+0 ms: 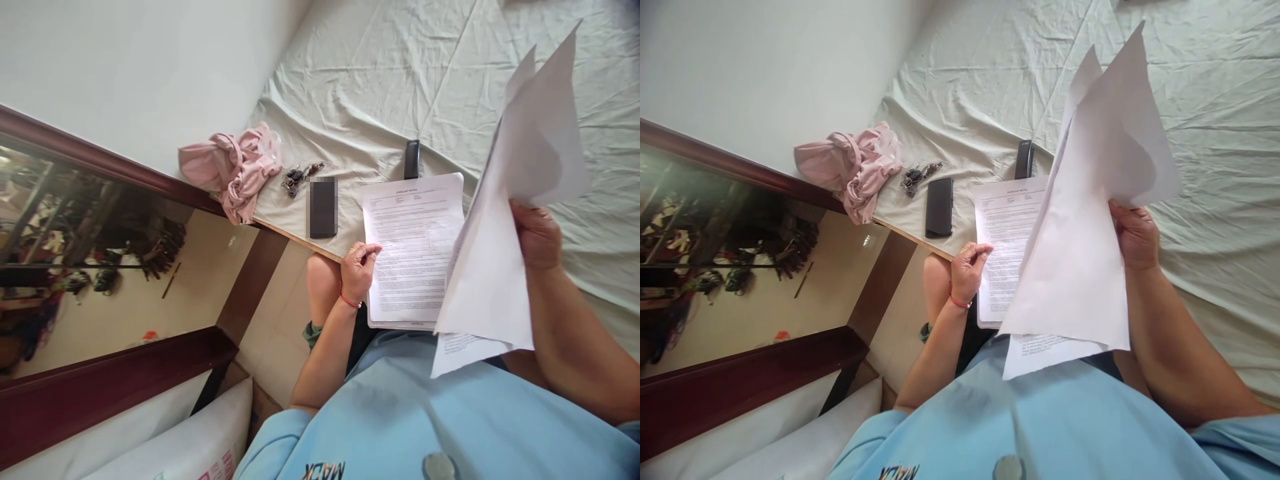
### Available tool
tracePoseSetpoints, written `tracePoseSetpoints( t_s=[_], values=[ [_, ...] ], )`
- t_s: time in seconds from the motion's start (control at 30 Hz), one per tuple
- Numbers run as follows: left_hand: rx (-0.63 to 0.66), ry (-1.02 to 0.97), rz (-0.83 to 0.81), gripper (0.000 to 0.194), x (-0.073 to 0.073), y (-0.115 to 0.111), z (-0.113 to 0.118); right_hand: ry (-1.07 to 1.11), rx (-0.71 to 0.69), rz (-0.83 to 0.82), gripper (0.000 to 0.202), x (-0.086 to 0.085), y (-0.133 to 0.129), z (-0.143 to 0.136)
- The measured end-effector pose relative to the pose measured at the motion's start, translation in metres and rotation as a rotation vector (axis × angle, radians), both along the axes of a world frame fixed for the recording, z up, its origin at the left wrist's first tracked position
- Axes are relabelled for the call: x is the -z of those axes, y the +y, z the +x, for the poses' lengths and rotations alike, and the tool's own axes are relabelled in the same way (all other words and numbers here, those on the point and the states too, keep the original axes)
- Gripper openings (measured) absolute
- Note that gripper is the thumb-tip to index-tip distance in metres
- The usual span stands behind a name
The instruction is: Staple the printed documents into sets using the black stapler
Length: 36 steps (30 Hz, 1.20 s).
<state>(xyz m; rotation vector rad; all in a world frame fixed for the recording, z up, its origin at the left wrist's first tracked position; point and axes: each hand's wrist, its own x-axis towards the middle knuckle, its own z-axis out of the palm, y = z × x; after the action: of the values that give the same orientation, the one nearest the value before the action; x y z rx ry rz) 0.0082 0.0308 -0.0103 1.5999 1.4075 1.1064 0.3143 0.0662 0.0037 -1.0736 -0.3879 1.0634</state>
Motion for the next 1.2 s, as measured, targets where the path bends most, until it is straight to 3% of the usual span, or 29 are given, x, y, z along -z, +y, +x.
tracePoseSetpoints(
  t_s=[0.37,0.67,0.9,1.03,1.2],
  values=[
    [-0.004,0.038,0.012,0.018,0.000,-0.001,0.000,-0.002,0.005,0.020,0.024,0.005,0.002,0.002],
    [-0.019,0.089,0.037,0.020,0.001,-0.002,0.002,0.024,0.005,-0.034,0.040,0.007,0.000,0.004],
    [-0.031,0.107,0.052,0.021,0.000,-0.002,0.003,-0.054,0.047,-0.120,0.041,0.006,-0.002,-0.001],
    [-0.045,0.107,0.052,0.020,-0.001,-0.002,0.004,-0.132,-0.028,0.037,0.042,0.002,-0.003,-0.011],
    [-0.006,0.065,0.043,0.018,-0.003,-0.002,0.003,-0.253,-0.005,0.124,0.042,0.012,-0.002,-0.017]
  ],
)
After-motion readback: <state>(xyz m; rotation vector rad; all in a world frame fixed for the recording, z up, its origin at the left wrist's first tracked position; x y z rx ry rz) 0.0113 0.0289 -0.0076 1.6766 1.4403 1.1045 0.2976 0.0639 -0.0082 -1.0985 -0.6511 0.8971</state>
